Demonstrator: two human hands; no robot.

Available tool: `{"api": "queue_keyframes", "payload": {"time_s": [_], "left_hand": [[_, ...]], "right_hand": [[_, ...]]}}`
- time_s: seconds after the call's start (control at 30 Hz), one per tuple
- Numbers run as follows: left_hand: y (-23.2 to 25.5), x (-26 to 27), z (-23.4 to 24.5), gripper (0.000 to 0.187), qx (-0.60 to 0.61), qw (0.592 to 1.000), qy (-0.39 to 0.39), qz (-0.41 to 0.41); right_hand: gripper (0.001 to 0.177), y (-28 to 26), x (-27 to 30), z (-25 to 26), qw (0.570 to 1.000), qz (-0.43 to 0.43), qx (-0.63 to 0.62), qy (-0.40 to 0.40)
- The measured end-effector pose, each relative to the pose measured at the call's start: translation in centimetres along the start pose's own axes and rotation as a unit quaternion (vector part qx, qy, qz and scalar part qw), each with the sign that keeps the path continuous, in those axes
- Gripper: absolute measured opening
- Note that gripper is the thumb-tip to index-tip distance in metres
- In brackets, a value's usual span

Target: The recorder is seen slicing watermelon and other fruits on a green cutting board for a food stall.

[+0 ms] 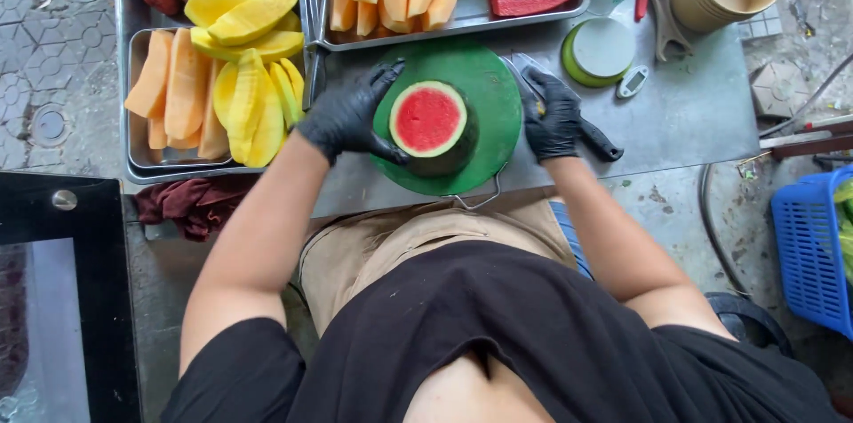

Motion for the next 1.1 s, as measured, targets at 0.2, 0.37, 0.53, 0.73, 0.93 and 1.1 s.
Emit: {"api": "queue_keyframes", "payload": {"time_s": [0.2,0.37,0.53,0.73,0.93,1.1], "left_hand": [[7.9,0.2,-1.7,0.163,0.038,0.964,0.166,0.205],[5.9,-0.2,-1.8,0.154,0.087,0.949,0.177,0.247],[4.3,-1.3,-0.9,0.153,0.073,0.974,0.189,0.098],[6.6,-3.3,0.6,0.146,0.081,0.987,0.046,-0.132],[9.4,-0.2,0.4,0.161,-0.134,0.971,-0.069,0.187],[5.7,-0.2,-2.7,0.158,0.061,0.945,0.240,0.215]], "right_hand": [[0.073,9.0,3.3,5.8,0.914,-0.139,0.354,-0.141],[0.076,4.7,4.7,7.0,0.945,-0.157,0.251,-0.140],[0.061,-1.1,6.2,4.8,0.990,0.034,0.072,-0.115],[0.056,-2.5,7.2,-0.1,0.890,-0.365,-0.209,-0.178],[0.081,-13.9,5.5,4.8,0.985,0.062,0.093,-0.132],[0.082,-17.6,5.8,4.9,0.877,-0.020,0.377,-0.299]]}}
Point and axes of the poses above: each hand's wrist, its own x-axis away from the middle knuckle, its own z-axis out of the back of the hand, y = z × x, the point moved 8 cm from there along -x, towards the middle knuckle, and after that the axes turned 3 degrees about -x, right-handed, at the moved point
